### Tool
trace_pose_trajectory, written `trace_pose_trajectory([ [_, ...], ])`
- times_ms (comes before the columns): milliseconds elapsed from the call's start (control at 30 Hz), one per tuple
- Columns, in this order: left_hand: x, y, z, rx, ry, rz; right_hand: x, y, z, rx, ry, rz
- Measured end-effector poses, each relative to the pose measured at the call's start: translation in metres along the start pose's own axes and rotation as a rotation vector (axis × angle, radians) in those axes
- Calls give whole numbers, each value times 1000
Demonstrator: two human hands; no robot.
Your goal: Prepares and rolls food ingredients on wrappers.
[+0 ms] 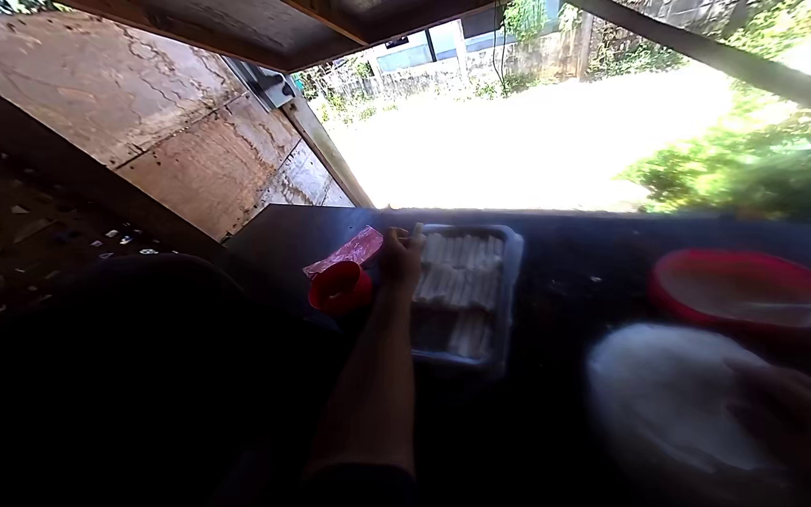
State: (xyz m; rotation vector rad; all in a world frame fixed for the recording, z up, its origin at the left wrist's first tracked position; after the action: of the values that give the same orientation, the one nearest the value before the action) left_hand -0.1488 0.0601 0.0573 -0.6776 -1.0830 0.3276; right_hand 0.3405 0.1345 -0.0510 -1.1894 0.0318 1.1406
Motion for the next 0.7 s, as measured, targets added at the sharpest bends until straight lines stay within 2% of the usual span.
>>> trace_pose_trajectory([
  [100,-16,24,17,-97,129,172,-1,-1,-1,0,16,-14],
  [167,-47,46,31,-44,253,275,-1,-1,-3,10,20,-27],
  [300,-72,69,50,-8,301,412,0,0,-6,35,18,-46],
  [367,-53,56,44,-129,249,447,-1,0,-6,33,10,-57],
  [400,-27,40,36,-258,152,458,-3,0,-5,31,4,-62],
  [433,-8,28,28,-295,101,439,-4,0,-5,29,2,-65],
  [500,6,11,23,-275,77,367,-4,0,-5,26,11,-57],
  [633,1,-9,26,-166,54,287,-6,-2,-4,16,15,-55],
  [700,0,-14,18,-106,59,226,-32,-9,6,-16,153,-59],
])
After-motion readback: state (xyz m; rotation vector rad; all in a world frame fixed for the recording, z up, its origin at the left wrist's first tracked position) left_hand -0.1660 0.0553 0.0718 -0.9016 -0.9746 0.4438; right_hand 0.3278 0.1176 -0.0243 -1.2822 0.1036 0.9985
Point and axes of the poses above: each hand's wrist, its own z-axis towards the middle knuckle, its own y-axis out of the palm, x = y × z, the point moved 3 cm from there along z, towards the middle knuckle, and after that the axes turned 15 degrees about x, right-handed, at the moved point
